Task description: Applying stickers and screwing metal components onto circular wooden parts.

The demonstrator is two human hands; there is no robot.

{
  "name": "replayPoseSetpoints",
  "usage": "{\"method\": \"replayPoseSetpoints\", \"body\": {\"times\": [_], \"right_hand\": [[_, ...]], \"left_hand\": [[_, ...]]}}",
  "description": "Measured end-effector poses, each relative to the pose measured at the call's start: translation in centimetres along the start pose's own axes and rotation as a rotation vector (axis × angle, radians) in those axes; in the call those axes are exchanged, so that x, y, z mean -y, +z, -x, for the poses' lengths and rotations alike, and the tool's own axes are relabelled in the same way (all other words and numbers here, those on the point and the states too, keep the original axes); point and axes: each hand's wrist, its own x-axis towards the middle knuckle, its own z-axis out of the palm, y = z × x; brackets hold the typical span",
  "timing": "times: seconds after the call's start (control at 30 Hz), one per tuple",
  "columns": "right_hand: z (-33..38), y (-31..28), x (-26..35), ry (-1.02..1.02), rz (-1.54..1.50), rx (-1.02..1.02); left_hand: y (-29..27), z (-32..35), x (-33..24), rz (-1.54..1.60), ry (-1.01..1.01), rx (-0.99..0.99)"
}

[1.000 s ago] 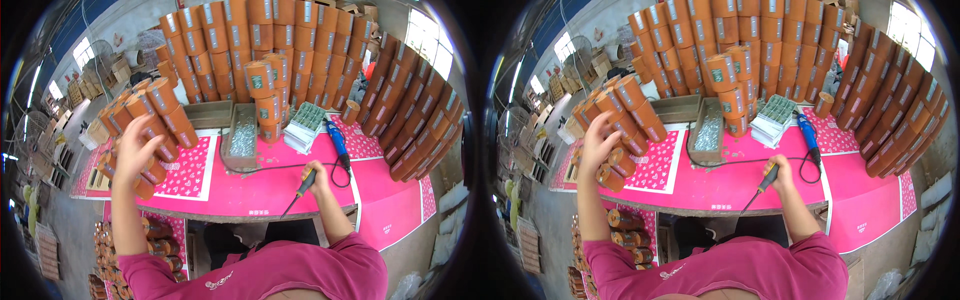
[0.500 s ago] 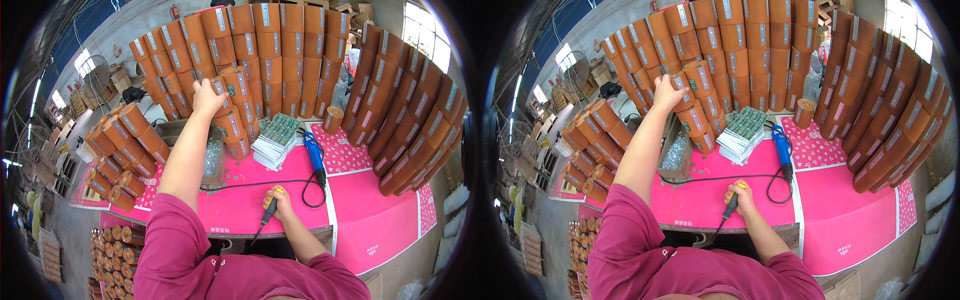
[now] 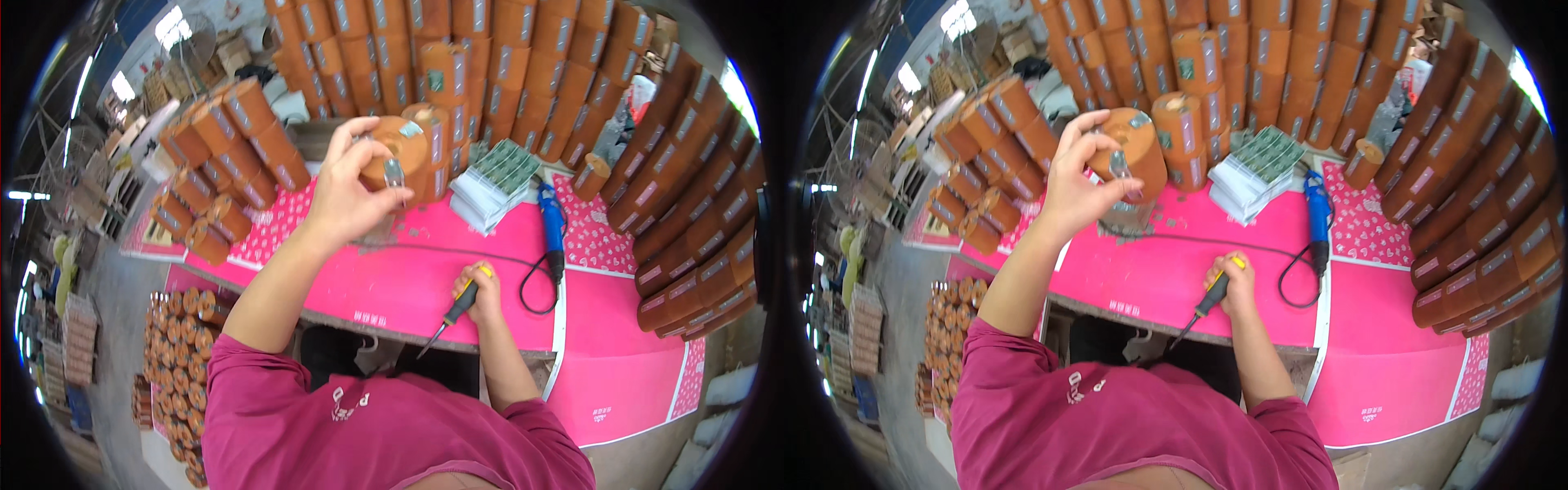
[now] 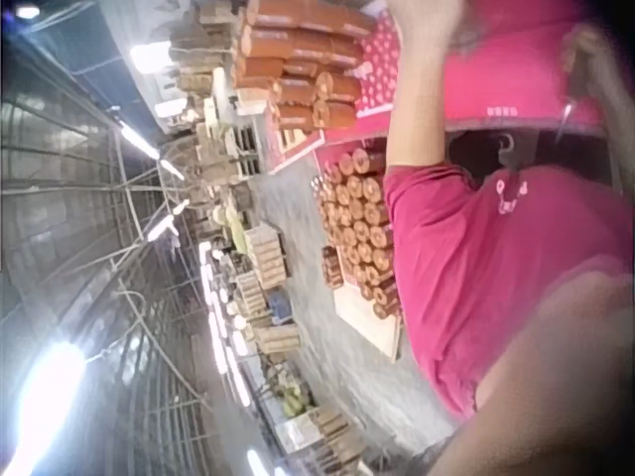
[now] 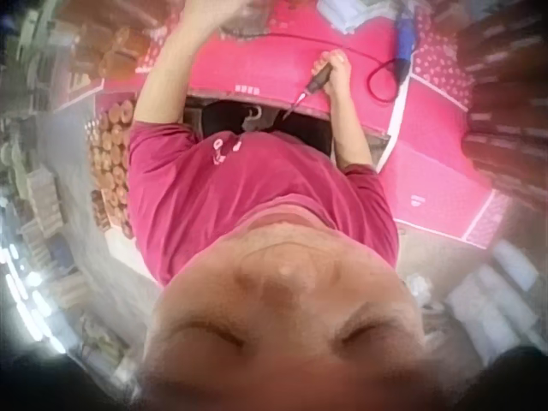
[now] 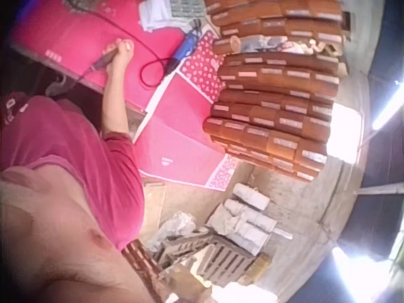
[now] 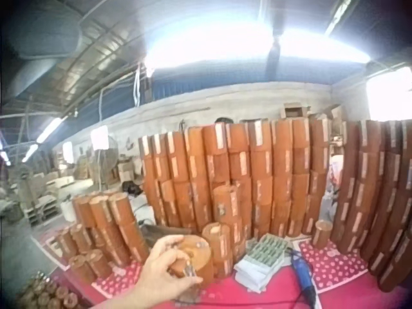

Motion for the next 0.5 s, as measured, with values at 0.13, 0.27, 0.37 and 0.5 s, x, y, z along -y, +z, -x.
{"method": "replayPoseSetpoints", "body": {"times": [0.13,0.27,0.37,0.5], "right_hand": [[-0.4,0.1,-0.3,-0.019,0.035,0.026],[-1.1,0.0,-0.2,-0.007,0.029,0.071],[-1.2,0.0,-0.3,-0.001,0.021,0.092],[-1.6,-0.7,-0.6,-0.008,0.015,0.127]], "left_hand": [[-0.8,8.0,-0.3,0.072,-0.115,0.111],[0.9,13.8,0.3,0.17,-0.261,0.146],[2.2,17.0,0.8,0.172,-0.311,0.138],[2.1,18.2,0.5,0.103,-0.285,0.157]]}}
